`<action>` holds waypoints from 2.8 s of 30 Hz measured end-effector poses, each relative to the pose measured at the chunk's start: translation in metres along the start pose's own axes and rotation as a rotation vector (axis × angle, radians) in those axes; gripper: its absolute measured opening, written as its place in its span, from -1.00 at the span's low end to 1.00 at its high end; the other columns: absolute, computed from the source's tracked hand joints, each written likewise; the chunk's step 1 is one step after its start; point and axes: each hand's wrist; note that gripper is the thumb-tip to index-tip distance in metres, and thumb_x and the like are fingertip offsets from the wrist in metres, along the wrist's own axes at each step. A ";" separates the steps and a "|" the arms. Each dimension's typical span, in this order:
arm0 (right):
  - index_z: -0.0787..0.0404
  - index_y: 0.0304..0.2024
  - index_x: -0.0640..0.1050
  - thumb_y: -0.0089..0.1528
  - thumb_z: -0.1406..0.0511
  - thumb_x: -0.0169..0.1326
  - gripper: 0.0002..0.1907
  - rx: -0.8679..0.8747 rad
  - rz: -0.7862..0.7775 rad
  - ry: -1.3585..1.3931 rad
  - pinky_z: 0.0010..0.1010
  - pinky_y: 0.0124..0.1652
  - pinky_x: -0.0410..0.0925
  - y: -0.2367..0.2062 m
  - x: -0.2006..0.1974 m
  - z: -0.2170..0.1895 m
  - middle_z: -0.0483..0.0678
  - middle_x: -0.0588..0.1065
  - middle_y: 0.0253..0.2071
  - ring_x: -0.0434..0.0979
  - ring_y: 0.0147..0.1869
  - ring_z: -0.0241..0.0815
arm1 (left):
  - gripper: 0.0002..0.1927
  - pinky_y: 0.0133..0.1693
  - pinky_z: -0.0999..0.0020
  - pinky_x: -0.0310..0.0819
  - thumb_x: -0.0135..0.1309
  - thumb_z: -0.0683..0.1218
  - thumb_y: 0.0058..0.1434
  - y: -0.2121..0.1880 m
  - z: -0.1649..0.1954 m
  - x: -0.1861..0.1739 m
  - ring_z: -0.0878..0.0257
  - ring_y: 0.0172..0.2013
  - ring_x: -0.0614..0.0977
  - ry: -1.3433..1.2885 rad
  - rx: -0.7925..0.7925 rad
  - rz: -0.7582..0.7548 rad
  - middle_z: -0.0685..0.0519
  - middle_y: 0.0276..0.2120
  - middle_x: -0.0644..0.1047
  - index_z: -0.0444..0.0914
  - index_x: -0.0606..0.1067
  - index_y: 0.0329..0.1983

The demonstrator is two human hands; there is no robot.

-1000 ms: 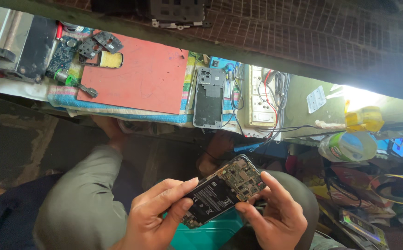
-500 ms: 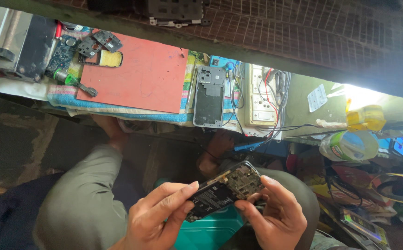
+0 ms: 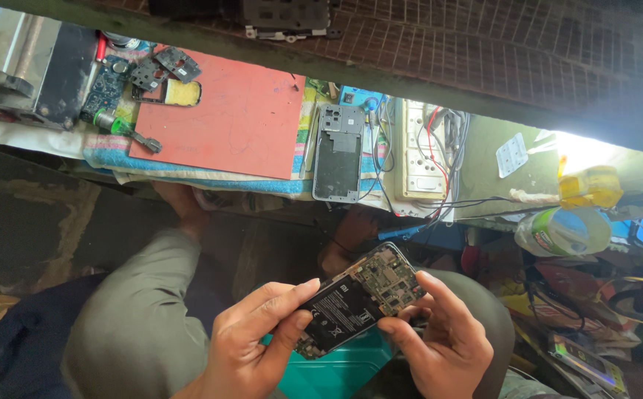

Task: The person holds a disassembled smartphone and repeatedly presses and adjusts the motherboard and internal connectors with both hands. The phone is turned over and examined from multiple angles while seated at a cluttered workbench.

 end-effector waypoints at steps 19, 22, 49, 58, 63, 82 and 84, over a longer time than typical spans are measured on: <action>0.51 0.26 0.41 -0.01 0.59 0.36 -0.22 -0.088 0.001 0.012 -0.47 -0.06 0.50 0.001 0.003 -0.004 0.16 0.60 -0.03 0.63 -0.04 -0.24 | -0.67 -0.26 0.45 0.59 0.16 -0.25 0.30 0.004 0.005 -0.002 0.29 -0.30 0.70 0.002 -0.013 -0.010 -0.03 -0.23 0.66 -0.33 0.56 0.13; 0.51 0.27 0.41 -0.01 0.58 0.37 -0.22 -0.103 -0.004 0.005 -0.48 -0.07 0.49 0.002 0.002 -0.004 0.15 0.59 -0.02 0.62 -0.04 -0.25 | -0.67 -0.26 0.46 0.58 0.16 -0.25 0.30 0.005 0.006 -0.002 0.29 -0.30 0.70 -0.010 -0.014 -0.013 -0.02 -0.22 0.66 -0.33 0.56 0.14; 0.59 0.37 0.31 0.26 0.52 -0.01 -0.40 0.210 -0.137 0.543 -0.33 -0.25 0.42 0.005 0.003 -0.007 0.27 0.56 0.00 0.55 -0.15 -0.10 | -0.69 -0.31 0.52 0.53 0.18 -0.24 0.28 0.002 0.002 -0.007 0.35 -0.36 0.64 -0.021 -0.080 -0.025 -0.01 -0.25 0.67 -0.34 0.58 0.10; 0.58 0.32 0.36 0.21 0.55 0.00 -0.42 0.235 -0.091 0.429 -0.37 -0.30 0.41 0.004 0.003 -0.007 0.22 0.59 -0.11 0.58 -0.24 -0.11 | -0.68 -0.24 0.47 0.63 0.17 -0.25 0.29 0.002 0.003 -0.005 0.29 -0.27 0.73 0.012 -0.032 -0.024 -0.04 -0.20 0.68 -0.32 0.57 0.12; 0.59 0.28 0.39 0.22 0.54 0.01 -0.46 0.238 -0.079 0.410 -0.38 -0.29 0.41 0.005 0.004 -0.009 0.20 0.58 -0.13 0.57 -0.25 -0.12 | -0.68 -0.23 0.47 0.63 0.18 -0.25 0.30 0.002 0.003 -0.005 0.30 -0.27 0.73 0.035 0.000 -0.027 -0.04 -0.21 0.67 -0.32 0.57 0.13; 0.54 0.33 0.33 0.23 0.56 0.00 -0.42 0.240 -0.090 0.423 -0.45 -0.41 0.41 0.008 0.007 -0.013 0.21 0.57 -0.12 0.60 -0.23 -0.14 | -0.68 -0.23 0.48 0.65 0.18 -0.24 0.30 0.002 0.004 -0.005 0.30 -0.26 0.73 0.048 0.032 -0.021 -0.05 -0.20 0.66 -0.33 0.56 0.13; 0.55 0.34 0.33 0.23 0.56 0.00 -0.42 0.236 -0.090 0.421 -0.44 -0.42 0.41 0.008 0.007 -0.012 0.22 0.57 -0.12 0.60 -0.23 -0.13 | -0.68 -0.22 0.47 0.66 0.18 -0.24 0.30 0.002 0.004 -0.004 0.29 -0.25 0.74 0.055 0.035 -0.018 -0.05 -0.19 0.66 -0.33 0.56 0.13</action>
Point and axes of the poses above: each hand's wrist, its own y-axis towards the middle knuckle, its own x-axis out of the palm, z = x × y
